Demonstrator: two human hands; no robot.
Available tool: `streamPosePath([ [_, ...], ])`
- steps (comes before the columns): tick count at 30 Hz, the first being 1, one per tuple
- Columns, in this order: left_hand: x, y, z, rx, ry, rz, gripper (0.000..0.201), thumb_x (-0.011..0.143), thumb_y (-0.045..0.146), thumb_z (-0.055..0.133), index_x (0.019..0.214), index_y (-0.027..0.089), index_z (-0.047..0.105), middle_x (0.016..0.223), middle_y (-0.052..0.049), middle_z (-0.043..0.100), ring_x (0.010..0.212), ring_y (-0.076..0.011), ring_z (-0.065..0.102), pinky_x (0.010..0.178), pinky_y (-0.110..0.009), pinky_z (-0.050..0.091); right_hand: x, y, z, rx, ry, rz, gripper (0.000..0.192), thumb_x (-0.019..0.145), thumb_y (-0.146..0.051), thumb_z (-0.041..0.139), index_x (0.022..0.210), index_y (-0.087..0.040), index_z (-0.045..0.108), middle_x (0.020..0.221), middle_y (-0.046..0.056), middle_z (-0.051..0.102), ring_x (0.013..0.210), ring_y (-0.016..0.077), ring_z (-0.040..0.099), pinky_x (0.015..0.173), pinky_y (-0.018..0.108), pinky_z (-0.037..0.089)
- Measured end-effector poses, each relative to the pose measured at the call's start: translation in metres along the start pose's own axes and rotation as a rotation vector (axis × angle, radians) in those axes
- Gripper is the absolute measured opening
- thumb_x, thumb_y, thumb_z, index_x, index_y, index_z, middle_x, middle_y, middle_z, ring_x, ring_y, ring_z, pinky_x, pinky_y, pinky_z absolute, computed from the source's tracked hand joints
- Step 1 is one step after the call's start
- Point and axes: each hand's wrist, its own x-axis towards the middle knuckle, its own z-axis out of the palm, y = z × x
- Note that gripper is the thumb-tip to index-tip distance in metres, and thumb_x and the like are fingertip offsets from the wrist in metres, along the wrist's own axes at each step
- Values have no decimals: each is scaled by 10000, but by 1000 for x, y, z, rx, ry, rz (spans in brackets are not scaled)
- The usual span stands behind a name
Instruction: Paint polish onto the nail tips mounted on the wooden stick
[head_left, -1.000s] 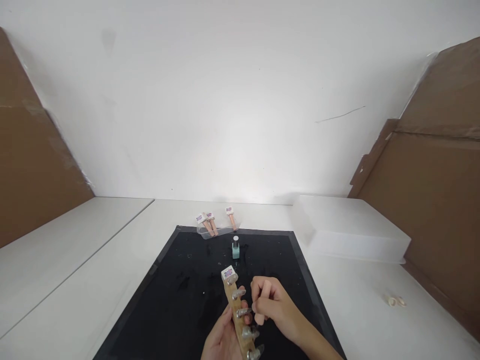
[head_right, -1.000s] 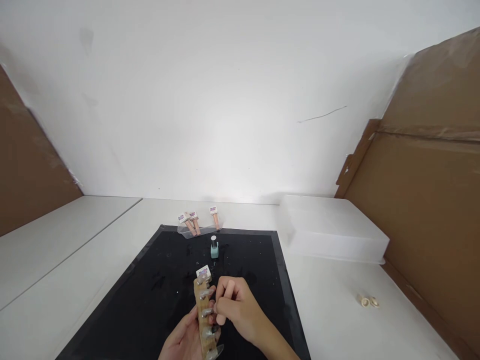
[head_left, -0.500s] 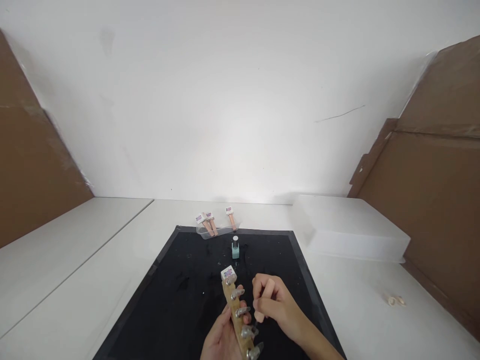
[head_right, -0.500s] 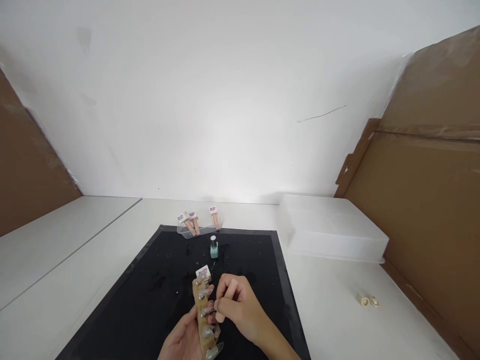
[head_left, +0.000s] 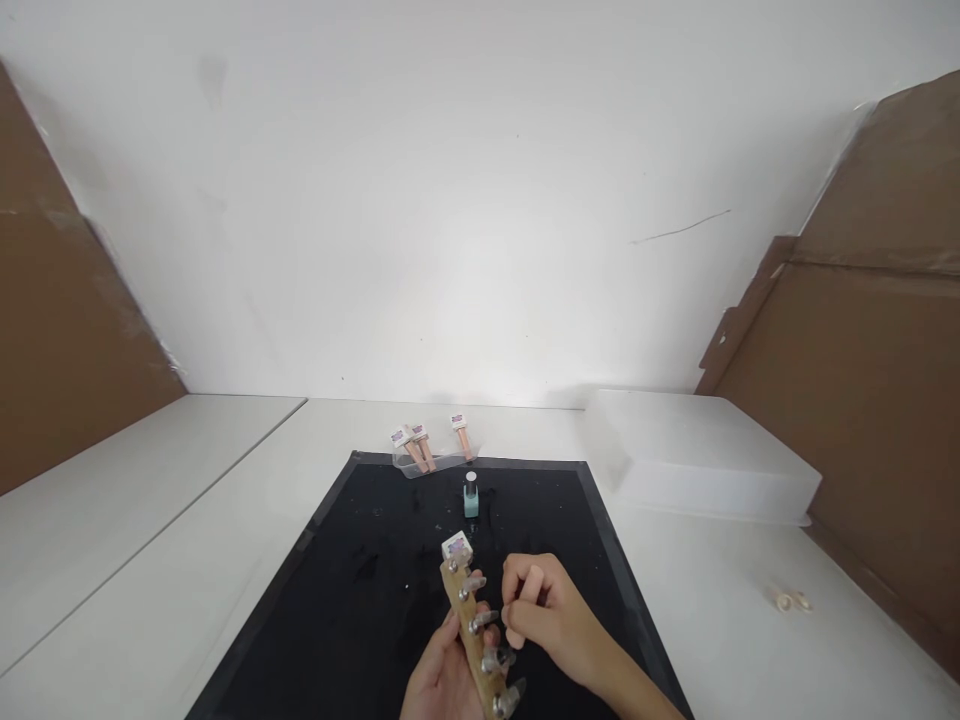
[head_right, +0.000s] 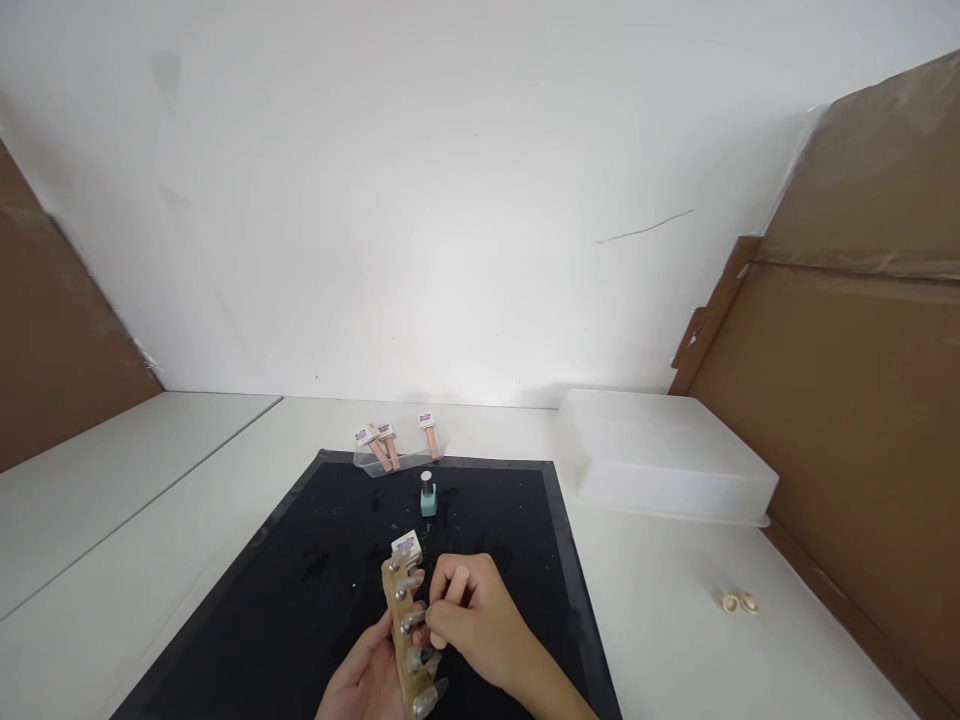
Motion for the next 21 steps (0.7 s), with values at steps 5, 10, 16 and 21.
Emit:
streamPosePath([
  [5,-2,0,2,-35,10,-13,314,798,184,578,1110,192,601,778,-31,651,680,-141,586,651,-271,427,2,4,-2,-62,8,-10,135,503,-79,409,426,-190,416,351,-86,397,359,67,360,389,192,225],
  [10,-5,0,3,-23,11,2,321,821,194,545,1140,201,581,779,-30,628,680,-137,571,654,-271,427,2,2,-4,-71,23,-34,138,511,-86,419,430,-196,402,354,-83,383,354,72,342,393,211,192],
  [16,-3,0,2,12,45,14,342,802,192,571,1144,201,575,776,-25,622,676,-133,568,654,-269,426,0,-4,-2,-21,27,-88,132,598,-144,529,496,-196,463,430,-32,516,470,123,442,502,241,348],
  [21,-3,-1,3,29,81,29,295,831,195,534,1122,192,584,758,-20,621,665,-123,561,644,-262,435,-3,-7,0,66,-46,-58,99,618,-131,569,536,-173,531,515,-40,518,478,109,484,497,225,390],
])
